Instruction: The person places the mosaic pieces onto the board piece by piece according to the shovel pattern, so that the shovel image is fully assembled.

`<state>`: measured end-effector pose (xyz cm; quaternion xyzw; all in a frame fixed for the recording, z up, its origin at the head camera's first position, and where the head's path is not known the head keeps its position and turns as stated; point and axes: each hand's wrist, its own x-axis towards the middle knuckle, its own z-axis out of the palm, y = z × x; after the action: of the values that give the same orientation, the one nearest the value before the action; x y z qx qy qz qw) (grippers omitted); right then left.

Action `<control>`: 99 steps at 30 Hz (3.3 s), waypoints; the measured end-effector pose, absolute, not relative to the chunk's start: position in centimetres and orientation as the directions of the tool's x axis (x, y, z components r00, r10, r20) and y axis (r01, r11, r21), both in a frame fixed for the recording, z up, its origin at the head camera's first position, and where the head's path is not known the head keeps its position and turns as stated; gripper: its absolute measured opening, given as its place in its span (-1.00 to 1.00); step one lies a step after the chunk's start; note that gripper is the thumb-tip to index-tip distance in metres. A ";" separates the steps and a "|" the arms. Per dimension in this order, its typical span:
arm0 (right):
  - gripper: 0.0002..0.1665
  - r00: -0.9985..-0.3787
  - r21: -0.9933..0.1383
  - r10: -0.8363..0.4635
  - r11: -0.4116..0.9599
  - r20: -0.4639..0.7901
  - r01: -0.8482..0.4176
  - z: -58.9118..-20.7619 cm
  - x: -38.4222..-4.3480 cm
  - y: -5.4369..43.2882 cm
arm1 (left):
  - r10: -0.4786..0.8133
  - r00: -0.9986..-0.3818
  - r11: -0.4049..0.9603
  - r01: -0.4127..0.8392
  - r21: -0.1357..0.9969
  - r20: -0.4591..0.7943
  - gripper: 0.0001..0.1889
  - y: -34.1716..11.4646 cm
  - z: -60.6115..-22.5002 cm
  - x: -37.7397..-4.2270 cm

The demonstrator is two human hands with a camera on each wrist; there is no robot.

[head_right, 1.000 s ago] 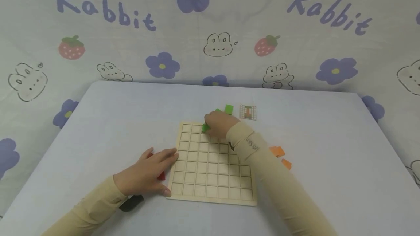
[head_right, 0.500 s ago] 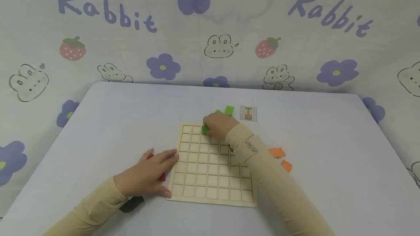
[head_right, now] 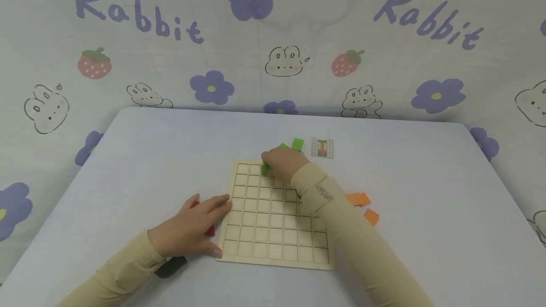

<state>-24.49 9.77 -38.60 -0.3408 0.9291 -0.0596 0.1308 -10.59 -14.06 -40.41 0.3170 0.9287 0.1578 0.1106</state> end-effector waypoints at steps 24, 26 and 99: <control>-0.66 -0.741 -0.188 -0.640 0.768 -0.204 -0.612 -39.0 -24.2 10.0 | 0.632 -0.775 0.744 0.597 0.300 -0.024 0.04 -14.0 -41.0 -10.0; -0.65 -0.742 -0.194 -0.639 0.769 -0.203 -0.609 -39.0 -24.2 10.0 | 0.629 -0.778 0.746 0.596 0.296 -0.018 0.03 -13.9 -41.0 -9.9; -0.53 -0.821 -0.192 -0.561 0.822 -0.104 -0.537 -39.1 -28.3 17.7 | 0.610 -0.792 0.790 0.606 0.094 -0.017 0.04 -12.3 -40.7 -12.4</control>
<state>-28.28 17.71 -39.13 -0.2884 0.9512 -0.0772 0.0780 -12.43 -12.28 -40.75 0.3216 0.9457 0.0420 0.0230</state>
